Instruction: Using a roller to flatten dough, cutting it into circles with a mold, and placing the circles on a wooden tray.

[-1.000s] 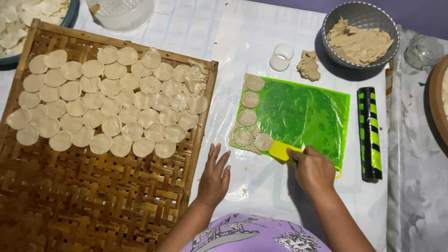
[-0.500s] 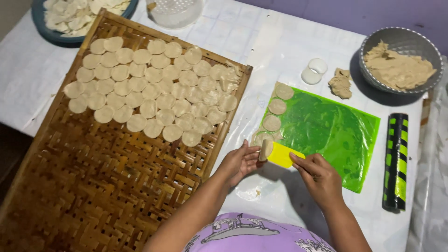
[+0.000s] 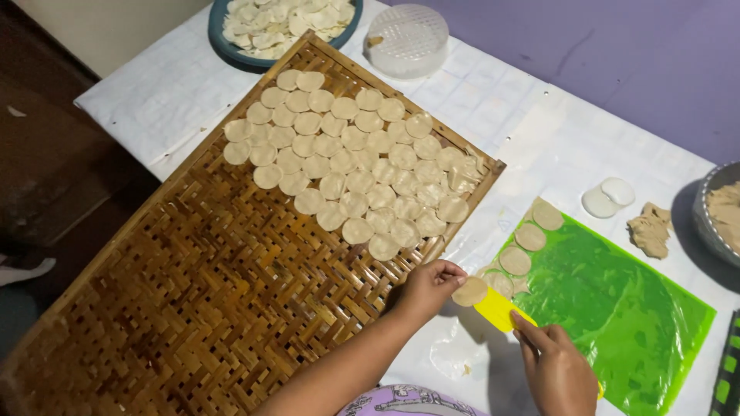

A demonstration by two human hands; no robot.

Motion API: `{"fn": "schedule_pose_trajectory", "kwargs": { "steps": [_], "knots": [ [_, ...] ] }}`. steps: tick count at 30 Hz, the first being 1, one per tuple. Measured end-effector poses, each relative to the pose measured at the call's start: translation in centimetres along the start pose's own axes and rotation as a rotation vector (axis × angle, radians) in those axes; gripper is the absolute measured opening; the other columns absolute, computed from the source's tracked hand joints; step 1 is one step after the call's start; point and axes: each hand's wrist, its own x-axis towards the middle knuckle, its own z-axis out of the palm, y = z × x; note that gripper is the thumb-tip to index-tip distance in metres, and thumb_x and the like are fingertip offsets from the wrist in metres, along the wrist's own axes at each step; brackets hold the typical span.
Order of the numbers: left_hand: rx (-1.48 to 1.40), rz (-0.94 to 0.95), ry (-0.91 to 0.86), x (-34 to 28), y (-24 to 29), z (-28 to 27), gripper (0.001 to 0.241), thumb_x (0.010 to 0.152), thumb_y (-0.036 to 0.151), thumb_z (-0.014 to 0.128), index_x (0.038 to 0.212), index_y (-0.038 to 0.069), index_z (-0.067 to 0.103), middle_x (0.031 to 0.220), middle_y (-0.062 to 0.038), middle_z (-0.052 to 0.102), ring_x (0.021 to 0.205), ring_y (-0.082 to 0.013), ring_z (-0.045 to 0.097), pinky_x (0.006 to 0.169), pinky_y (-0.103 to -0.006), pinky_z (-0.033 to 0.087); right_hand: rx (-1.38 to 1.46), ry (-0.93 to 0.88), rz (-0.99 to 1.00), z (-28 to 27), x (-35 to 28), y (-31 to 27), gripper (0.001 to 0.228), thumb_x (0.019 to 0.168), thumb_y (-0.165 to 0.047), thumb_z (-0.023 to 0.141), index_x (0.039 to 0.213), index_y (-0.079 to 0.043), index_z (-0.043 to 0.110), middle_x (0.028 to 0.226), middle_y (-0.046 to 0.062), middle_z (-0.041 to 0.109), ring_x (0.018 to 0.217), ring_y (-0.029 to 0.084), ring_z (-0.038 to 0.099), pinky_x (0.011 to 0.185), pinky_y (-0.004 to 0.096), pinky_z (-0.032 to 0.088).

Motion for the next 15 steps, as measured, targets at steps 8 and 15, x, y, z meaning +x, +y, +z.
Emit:
{"fn": "schedule_pose_trajectory", "kwargs": {
  "steps": [8, 15],
  "knots": [
    [0.328, 0.017, 0.257, 5.1, 8.3, -13.8, 0.029, 0.099, 0.011, 0.061, 0.128, 0.015, 0.063, 0.099, -0.005, 0.072, 0.066, -0.0084, 0.057, 0.053, -0.0179, 0.049, 0.248, -0.020, -0.073, 7.4, 3.0, 6.0, 0.037, 0.086, -0.025, 0.077, 0.119, -0.039, 0.078, 0.073, 0.004, 0.068, 0.054, 0.016, 0.064, 0.059, 0.029, 0.057],
    [0.571, 0.363, 0.636, 17.4, 11.4, -28.2, 0.044, 0.098, 0.004, 0.049, 0.142, 0.007, 0.051, 0.103, -0.010, 0.075, 0.084, -0.0213, 0.072, 0.078, -0.0337, 0.058, 0.529, 0.212, -0.292, 20.7, 5.9, 13.9, 0.033, 0.079, -0.021, 0.078, 0.110, -0.029, 0.079, 0.045, 0.006, 0.057, 0.037, 0.015, 0.051, 0.042, 0.025, 0.051]
  ]
}}
